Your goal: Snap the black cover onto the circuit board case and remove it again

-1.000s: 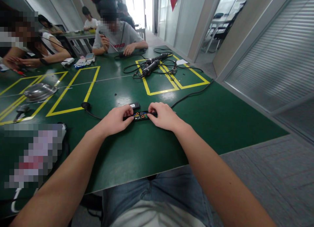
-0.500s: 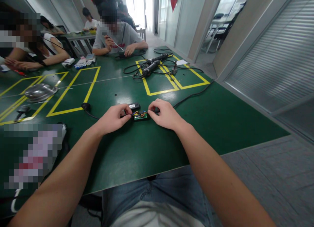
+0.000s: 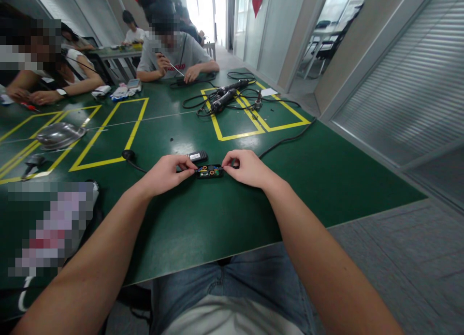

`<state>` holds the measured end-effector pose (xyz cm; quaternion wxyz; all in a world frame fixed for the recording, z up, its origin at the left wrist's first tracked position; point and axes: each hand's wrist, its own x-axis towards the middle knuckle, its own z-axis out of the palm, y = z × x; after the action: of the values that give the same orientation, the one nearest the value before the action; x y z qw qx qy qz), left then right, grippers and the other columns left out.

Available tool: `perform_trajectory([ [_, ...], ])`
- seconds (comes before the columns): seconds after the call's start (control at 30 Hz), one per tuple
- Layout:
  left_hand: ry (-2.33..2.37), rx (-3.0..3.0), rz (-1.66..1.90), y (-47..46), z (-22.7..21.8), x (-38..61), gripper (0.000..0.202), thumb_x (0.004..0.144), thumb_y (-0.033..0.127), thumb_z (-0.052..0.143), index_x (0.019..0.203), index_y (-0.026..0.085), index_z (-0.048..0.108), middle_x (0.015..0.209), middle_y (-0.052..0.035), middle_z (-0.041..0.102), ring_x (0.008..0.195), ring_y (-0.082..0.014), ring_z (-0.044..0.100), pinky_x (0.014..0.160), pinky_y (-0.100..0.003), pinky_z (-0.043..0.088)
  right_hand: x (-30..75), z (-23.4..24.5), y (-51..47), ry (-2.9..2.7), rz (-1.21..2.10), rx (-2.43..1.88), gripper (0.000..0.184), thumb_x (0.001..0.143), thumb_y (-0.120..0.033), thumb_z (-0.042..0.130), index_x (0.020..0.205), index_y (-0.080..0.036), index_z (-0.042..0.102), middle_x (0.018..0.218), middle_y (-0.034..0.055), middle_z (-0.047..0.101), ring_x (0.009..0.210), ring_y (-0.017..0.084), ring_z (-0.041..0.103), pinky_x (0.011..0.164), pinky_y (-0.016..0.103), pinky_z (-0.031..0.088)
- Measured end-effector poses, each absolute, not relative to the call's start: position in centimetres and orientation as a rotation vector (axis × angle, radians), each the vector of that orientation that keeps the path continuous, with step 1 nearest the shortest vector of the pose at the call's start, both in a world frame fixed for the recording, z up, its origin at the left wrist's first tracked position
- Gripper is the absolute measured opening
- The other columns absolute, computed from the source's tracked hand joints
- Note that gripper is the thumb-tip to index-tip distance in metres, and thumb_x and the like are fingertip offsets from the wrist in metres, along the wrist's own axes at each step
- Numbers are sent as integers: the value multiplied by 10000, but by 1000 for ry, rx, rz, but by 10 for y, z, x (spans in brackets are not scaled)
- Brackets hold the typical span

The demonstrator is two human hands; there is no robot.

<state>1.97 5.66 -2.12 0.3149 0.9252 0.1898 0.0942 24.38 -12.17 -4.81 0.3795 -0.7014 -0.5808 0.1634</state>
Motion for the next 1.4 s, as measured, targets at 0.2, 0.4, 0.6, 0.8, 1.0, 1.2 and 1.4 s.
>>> perform_trajectory([
  [0.2, 484, 2477, 281, 61, -25, 20, 121, 961, 220, 736, 975, 214, 856, 1013, -59, 864, 953, -245, 791, 936, -390, 591, 243, -46, -123, -1506, 416, -1771, 78, 895, -246, 741, 836, -237, 791, 884, 48, 799, 807, 220, 691, 797, 369, 542],
  [0.4, 478, 2547, 272, 61, -25, 20, 136, 973, 225, 723, 978, 214, 858, 1028, -67, 853, 970, -252, 779, 940, -398, 586, 244, -46, -123, -1564, 381, -1797, 89, 923, -238, 734, 854, -243, 789, 902, 44, 811, 817, 220, 695, 811, 366, 545],
  [0.6, 478, 2641, 459, 56, -29, 22, 126, 887, 193, 730, 824, 223, 836, 1157, -77, 800, 1115, -295, 724, 1115, -512, 559, 242, -55, -120, -1574, 273, -1814, 90, 935, -257, 724, 884, -251, 797, 917, 57, 801, 906, 258, 698, 872, 405, 541],
  [0.8, 775, 2555, 676, 61, -45, 28, 297, 964, 273, 716, 1227, 225, 844, 1440, -129, 768, 1359, -359, 671, 1236, -574, 500, 232, -59, -114, -1563, 169, -1872, 92, 944, -247, 714, 929, -260, 804, 944, 69, 797, 934, 282, 685, 906, 449, 523],
  [1.0, 818, 2521, 498, 60, -39, 28, 318, 1017, 312, 706, 1301, 240, 829, 1327, -118, 846, 1257, -363, 735, 1161, -546, 543, 231, -59, -113, -1555, 160, -1884, 100, 946, -247, 713, 962, -258, 812, 982, 76, 811, 964, 293, 686, 919, 460, 520],
  [1.2, 562, 2588, 572, 48, -27, 24, 339, 1014, 320, 680, 1310, 225, 817, 1311, -99, 842, 1221, -321, 717, 1135, -495, 541, 229, -61, -112, -1482, 168, -1882, 155, 947, -229, 691, 1038, -249, 814, 967, 68, 802, 946, 281, 687, 916, 439, 530],
  [1.4, 422, 2623, 463, 43, -25, 23, 343, 991, 319, 685, 1284, 218, 831, 1296, -104, 848, 1203, -321, 729, 1127, -506, 543, 229, -62, -108, -1457, 175, -1924, 223, 1046, -308, 626, 1052, -262, 845, 1002, 77, 825, 971, 292, 683, 903, 432, 513],
])
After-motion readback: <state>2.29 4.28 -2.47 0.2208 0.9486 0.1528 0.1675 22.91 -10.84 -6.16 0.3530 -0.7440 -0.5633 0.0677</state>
